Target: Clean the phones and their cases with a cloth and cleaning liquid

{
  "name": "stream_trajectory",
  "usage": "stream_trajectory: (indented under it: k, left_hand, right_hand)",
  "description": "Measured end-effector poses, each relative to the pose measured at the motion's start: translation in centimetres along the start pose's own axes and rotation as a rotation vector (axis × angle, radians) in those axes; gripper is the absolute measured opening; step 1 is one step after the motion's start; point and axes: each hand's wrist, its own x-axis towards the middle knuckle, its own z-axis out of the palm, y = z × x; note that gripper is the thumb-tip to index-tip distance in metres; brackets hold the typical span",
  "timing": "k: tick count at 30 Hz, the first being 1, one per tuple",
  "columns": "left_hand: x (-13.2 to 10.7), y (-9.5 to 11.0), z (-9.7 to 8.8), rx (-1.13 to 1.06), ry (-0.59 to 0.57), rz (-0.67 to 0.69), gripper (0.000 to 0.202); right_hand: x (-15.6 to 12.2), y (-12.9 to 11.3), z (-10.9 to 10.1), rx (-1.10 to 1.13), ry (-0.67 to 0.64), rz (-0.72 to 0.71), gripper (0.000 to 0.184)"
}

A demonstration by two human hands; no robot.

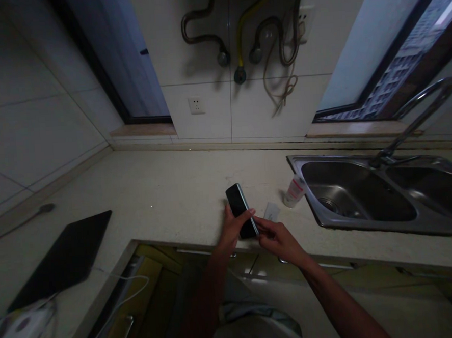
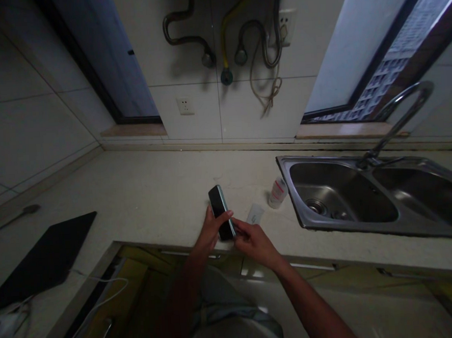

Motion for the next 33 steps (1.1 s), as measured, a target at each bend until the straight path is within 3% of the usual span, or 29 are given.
stream_trajectory:
  k: [3, 8, 12, 17, 22, 27, 33]
  left_hand:
    - [-0.3, 0.5, 0.0, -0.040, -0.085, -0.058, 0.071]
    - [-0.4, 0.7, -0.2, -0.060, -0.115, -0.097, 0.074]
    - [-0.7, 1.1, -0.6, -0.004, -0.194, -0.152, 0.088]
    - [-1.2, 2.2, -1.1, 0.123, -0.272, -0.258, 0.095]
    - [-0.9, 2.4, -1.5, 0.056, -0.337, -0.257, 0.094]
    - [0.1, 1.2, -1.8, -0.026, -0.369, -0.265, 0.076]
    - [1.7, -0.5, -1.2, -0.181, -0.309, -0.257, 0.025]
  right_hand:
    - [-0.3, -0.7, -0.2, -0.119, 0.014, -0.044, 0.062]
    - [-0.2, -1.2, 0.0, -0.235, 0.075, -0.073, 0.058]
    - [-0.2, -1.0, -0.1, -0.268, 0.088, -0.058, 0.050]
    - [-0.4, -1.4, -0.2, -0.329, 0.092, -0.056, 0.055]
    - [-0.5, -2.4, -0.2, -0.384, 0.077, -0.088, 0.057]
    - [0.1, -2.4, -0.4, -0.462, 0.069, -0.117, 0.045]
    - [1.6, 0.4, 0.3, -0.636, 0.145, -0.187, 0.039]
